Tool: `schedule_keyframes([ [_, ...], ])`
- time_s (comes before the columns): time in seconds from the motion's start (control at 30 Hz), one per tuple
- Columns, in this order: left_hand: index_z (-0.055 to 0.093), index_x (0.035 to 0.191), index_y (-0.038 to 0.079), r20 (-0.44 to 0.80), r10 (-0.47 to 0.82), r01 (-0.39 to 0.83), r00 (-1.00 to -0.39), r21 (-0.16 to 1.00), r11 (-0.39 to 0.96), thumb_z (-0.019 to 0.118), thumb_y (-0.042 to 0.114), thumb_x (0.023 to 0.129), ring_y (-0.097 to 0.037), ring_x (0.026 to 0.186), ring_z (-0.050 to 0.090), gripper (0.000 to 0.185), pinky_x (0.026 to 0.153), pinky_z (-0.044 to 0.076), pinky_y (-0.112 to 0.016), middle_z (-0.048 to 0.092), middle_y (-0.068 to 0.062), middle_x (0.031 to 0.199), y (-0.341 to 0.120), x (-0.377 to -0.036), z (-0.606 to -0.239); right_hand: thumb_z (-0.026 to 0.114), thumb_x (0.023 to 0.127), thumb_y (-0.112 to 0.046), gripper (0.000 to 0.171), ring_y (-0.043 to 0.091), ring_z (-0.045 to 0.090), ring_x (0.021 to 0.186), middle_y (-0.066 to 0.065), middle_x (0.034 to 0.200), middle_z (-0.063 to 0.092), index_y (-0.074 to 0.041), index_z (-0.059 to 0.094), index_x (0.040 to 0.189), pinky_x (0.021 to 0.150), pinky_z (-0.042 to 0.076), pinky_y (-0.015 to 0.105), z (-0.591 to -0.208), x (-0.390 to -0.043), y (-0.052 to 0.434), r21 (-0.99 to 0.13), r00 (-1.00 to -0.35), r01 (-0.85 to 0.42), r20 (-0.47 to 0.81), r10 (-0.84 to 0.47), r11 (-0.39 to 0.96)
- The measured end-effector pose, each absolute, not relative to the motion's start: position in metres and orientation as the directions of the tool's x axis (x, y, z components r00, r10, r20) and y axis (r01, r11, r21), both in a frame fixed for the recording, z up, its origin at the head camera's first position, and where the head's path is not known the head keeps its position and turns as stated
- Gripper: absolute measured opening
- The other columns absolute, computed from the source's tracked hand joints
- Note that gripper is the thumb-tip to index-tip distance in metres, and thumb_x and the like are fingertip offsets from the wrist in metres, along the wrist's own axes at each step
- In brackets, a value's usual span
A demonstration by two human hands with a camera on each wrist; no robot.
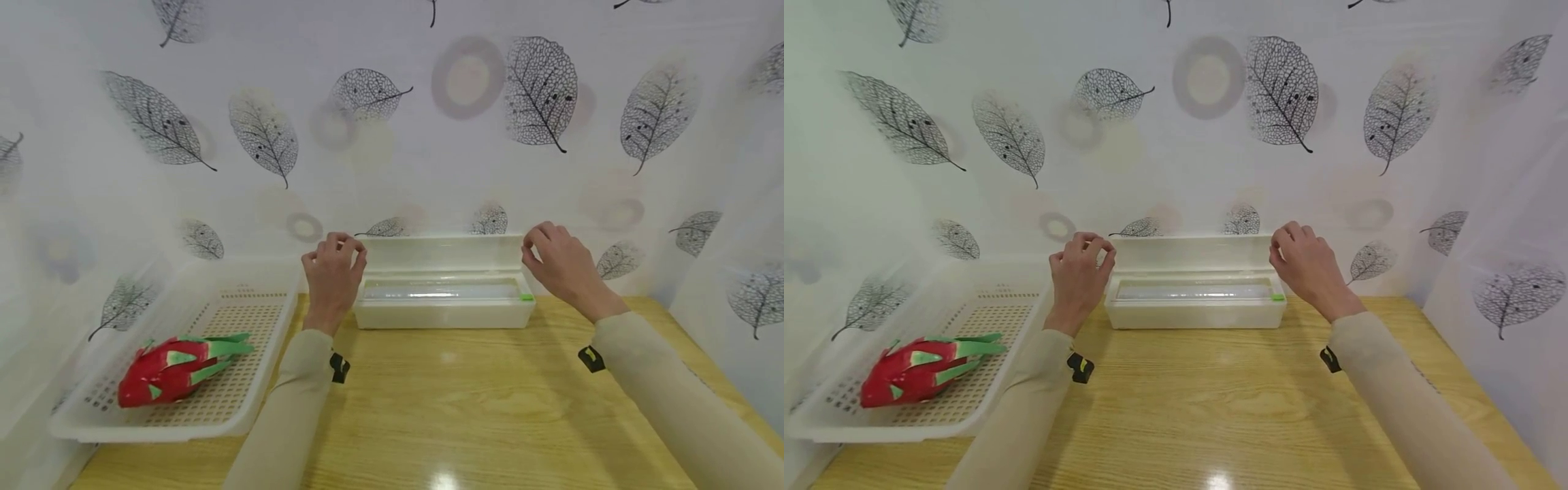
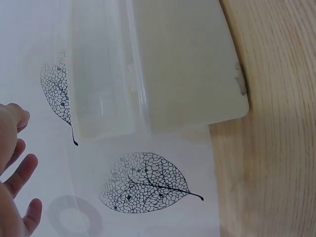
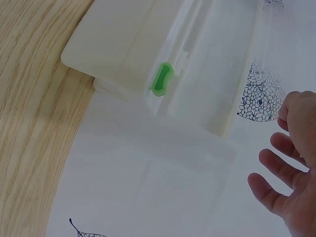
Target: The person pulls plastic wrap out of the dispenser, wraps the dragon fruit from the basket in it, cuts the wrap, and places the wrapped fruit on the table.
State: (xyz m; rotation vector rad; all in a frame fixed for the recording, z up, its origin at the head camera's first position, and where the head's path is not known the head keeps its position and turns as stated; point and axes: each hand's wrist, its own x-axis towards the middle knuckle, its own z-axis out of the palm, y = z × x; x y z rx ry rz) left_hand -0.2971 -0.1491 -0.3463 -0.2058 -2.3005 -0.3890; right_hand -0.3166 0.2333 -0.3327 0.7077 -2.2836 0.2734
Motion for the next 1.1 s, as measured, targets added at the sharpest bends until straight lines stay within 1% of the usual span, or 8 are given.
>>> schedule_keyframes([
  [0.13,0.071,0.103,0.013,0.729,0.022,0.253,-0.684,0.208,0.945,0.065,0.026,0.101,-0.032,0.101,0.066,0.015,0.092,0.049,-0.058,0.066,-0.010,0.117,-0.149,-0.298,-0.345,0.068,0.088,0.003,0.008,0.041,0.062,0.087,0.020,0.099,0.064,-0.001,0.063,0.094,0.057,0.050,0.051,-0.331,-0.317,0.234,0.004,-0.591,-0.562,0.698,-0.404,0.827],
  [0.37,0.070,0.103,0.013,0.733,0.019,0.254,-0.680,0.211,0.944,0.066,0.025,0.101,-0.034,0.101,0.066,0.013,0.093,0.048,-0.059,0.065,-0.010,0.117,-0.149,-0.298,-0.344,0.066,0.090,0.001,0.005,0.040,0.061,0.090,0.019,0.101,0.064,-0.001,0.064,0.094,0.061,0.051,0.052,-0.328,-0.315,0.234,-0.013,-0.616,-0.547,0.683,-0.392,0.837],
  [0.67,0.070,0.103,0.013,0.743,0.024,0.264,-0.669,0.207,0.942,0.065,0.026,0.101,-0.034,0.100,0.066,0.014,0.093,0.048,-0.059,0.065,-0.011,0.117,-0.148,-0.297,-0.340,0.068,0.088,0.003,0.008,0.040,0.061,0.087,0.020,0.099,0.064,0.000,0.064,0.094,0.057,0.050,0.051,-0.325,-0.316,0.235,0.006,-0.581,-0.565,0.707,-0.403,0.825],
  [0.93,0.070,0.103,0.012,0.747,0.023,0.276,-0.664,0.217,0.936,0.066,0.025,0.101,-0.035,0.101,0.066,0.014,0.094,0.047,-0.059,0.065,-0.011,0.117,-0.147,-0.295,-0.337,0.068,0.088,0.003,0.009,0.040,0.061,0.087,0.020,0.099,0.064,0.000,0.064,0.095,0.057,0.050,0.051,-0.324,-0.314,0.235,0.012,-0.583,-0.559,0.705,-0.404,0.829],
  [1.1,0.070,0.103,0.011,0.754,0.020,0.277,-0.657,0.217,0.936,0.066,0.025,0.101,-0.035,0.102,0.066,0.015,0.094,0.047,-0.059,0.065,-0.012,0.118,-0.147,-0.294,-0.335,0.068,0.088,0.003,0.009,0.041,0.061,0.086,0.020,0.099,0.064,0.000,0.064,0.095,0.057,0.050,0.051,-0.321,-0.314,0.234,0.021,-0.572,-0.560,0.713,-0.405,0.829],
])
